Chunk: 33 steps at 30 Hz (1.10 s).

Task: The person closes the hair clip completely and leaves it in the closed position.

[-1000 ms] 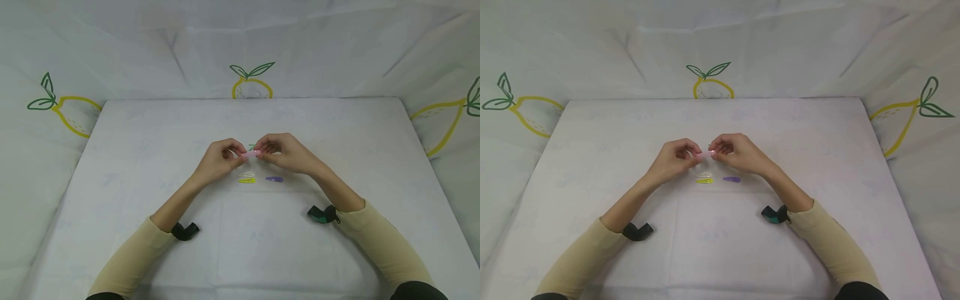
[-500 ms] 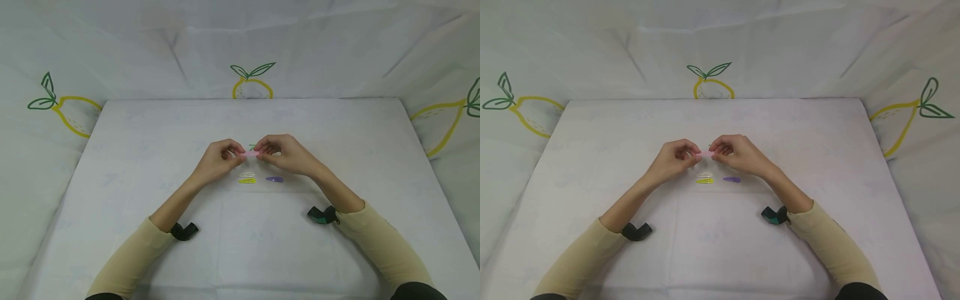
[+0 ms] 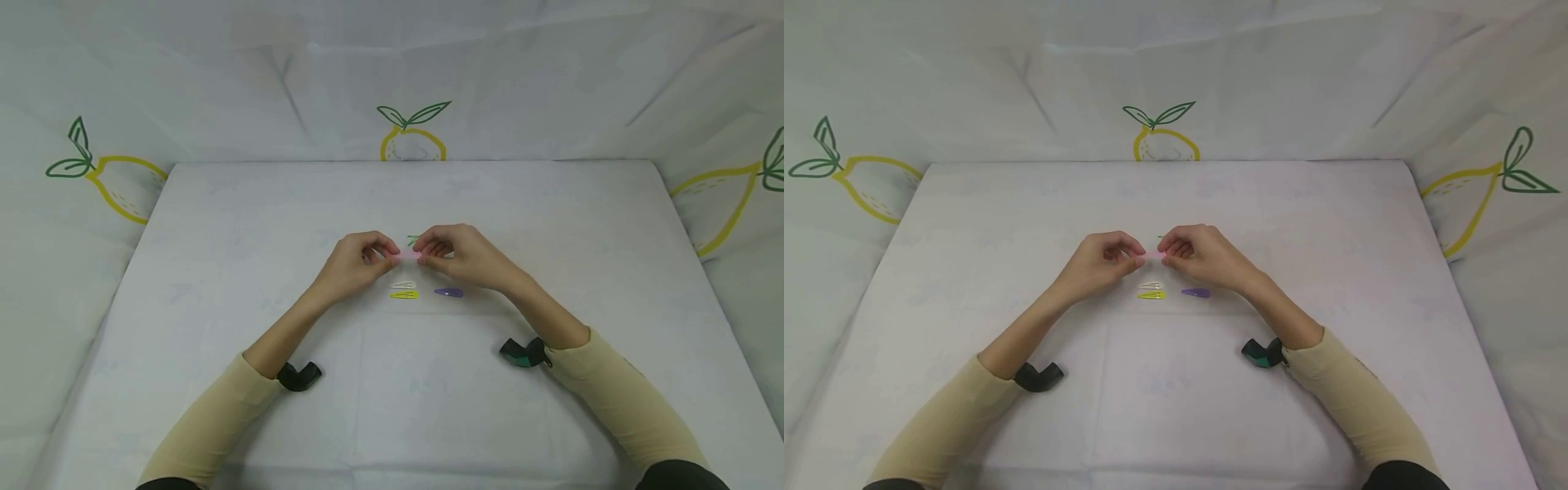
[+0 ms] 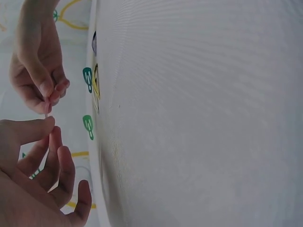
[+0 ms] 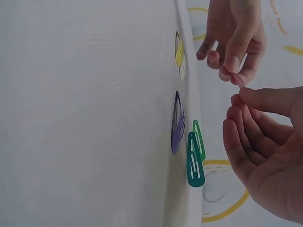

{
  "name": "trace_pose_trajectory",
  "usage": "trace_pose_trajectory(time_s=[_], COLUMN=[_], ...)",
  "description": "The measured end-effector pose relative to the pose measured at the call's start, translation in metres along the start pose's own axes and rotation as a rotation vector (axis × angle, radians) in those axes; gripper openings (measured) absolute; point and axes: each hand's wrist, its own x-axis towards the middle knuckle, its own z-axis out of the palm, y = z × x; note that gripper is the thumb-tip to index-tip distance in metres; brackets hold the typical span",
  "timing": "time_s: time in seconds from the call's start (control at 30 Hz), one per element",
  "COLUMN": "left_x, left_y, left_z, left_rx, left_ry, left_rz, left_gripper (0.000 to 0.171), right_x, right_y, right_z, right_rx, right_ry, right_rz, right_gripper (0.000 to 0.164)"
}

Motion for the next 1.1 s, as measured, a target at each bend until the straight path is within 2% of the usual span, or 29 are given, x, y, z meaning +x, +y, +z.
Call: trace_pose_trajectory(time_s=[0.27,0.73,1.1], left_x=[-0.002,-0.002,-0.003], left_y=[0.002,-0.001,0.000], left_z=[-0.001,-0.003,-0.002], left_rx=[0.056,0.205,0.264], left_ry=[-0.015,-0.049,-0.092], left_rz=[-0.050,-0.070,-0.100], left_gripper=[0.012,0.010,0.009], right_x=[0.001,0.006,0.009], right_y=[0.000,-0.005,-0.007], right_z=[0.004,0.012,0.017], right_rx=[-0.022,-0.114,-0.170], right_ry=[-0.011,-0.049,-0.087], right_rz=[-0.004,0.029,0.043], right_gripper=[0.013,0.012,0.008])
